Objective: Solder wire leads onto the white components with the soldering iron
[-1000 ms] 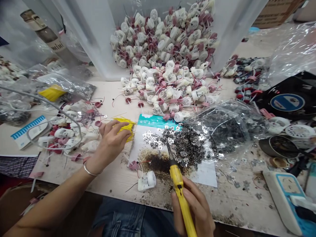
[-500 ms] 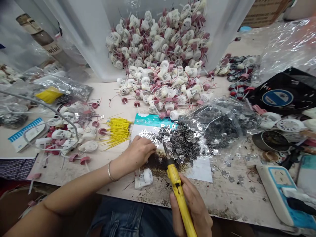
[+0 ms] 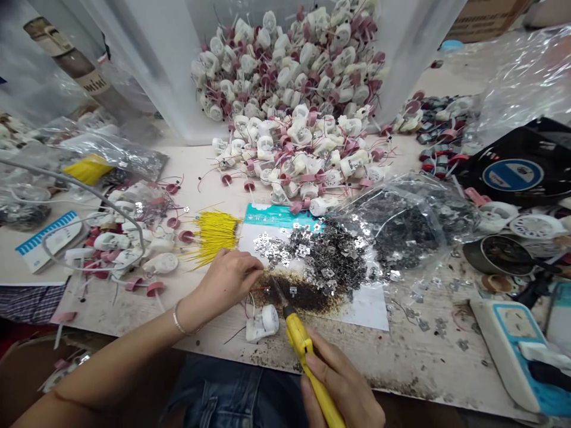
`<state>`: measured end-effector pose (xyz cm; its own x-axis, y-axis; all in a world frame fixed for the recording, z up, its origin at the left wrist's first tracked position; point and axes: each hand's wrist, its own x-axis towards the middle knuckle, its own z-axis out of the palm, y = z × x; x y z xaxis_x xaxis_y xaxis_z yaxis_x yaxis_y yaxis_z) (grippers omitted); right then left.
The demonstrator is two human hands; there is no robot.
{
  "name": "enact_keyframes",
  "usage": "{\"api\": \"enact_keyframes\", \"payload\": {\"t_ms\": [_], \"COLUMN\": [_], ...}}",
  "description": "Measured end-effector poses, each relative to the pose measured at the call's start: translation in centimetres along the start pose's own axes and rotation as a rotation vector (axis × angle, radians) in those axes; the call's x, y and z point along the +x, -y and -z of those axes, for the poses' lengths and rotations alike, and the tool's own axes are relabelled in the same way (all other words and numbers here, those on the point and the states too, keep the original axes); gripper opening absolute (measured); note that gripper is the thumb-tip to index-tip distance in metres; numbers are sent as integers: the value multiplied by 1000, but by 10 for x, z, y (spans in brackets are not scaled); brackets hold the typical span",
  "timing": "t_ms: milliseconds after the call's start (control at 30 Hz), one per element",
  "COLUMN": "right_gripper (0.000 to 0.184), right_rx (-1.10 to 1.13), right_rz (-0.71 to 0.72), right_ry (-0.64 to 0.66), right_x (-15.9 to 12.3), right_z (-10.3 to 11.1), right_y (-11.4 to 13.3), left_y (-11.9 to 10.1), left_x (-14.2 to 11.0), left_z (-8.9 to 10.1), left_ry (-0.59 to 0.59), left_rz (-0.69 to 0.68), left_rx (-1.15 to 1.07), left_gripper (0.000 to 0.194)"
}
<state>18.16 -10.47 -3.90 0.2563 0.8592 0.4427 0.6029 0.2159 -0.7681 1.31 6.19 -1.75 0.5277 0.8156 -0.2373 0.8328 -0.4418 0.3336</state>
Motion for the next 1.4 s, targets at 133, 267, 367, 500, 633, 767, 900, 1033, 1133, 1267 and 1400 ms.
{"api": "enact_keyframes", "payload": {"t_ms": [133,267,367,500,633,767,900,1033,1133,1267,1400], "right_gripper": [38,43,45,47,47,47,33,31,40,46,47], "right_rx": [-31,-76,-79,-56,-64,-90,-67,-27,-53,-108,-107], "right_rz": [147,208,222,237,247,245,125,104,211,261,231], "right_ry": [130,207,203,163,175,203,95,40,119,168,156], "right_x": [5,6,5,4,8,11,9,8,9,9,8], "right_z": [-3,1,3,1,0,2,1,-4,-5,-3,0], "right_y": [-10,-12,-10,-10,-12,-7,2,-1,-7,-9,-6], "left_y": [-2,-6,-8,-10,-11,-13,-12,-11,-11,-12,-13], "left_x": [3,4,3,3,3,2,1,2,3,3,4], "left_z": [4,7,6,3,2,2,3,2,1,1,1], "left_ry": [41,63,53,49,48,53,51,48,43,45,50], "left_rz": [11,22,22,29,45,52,59,63,59,64,62], "left_rx": [16,53,67,74,63,53,46,45,48,47,51], "left_gripper": [20,23,23,24,23,22,22,21,21,22,22]}}
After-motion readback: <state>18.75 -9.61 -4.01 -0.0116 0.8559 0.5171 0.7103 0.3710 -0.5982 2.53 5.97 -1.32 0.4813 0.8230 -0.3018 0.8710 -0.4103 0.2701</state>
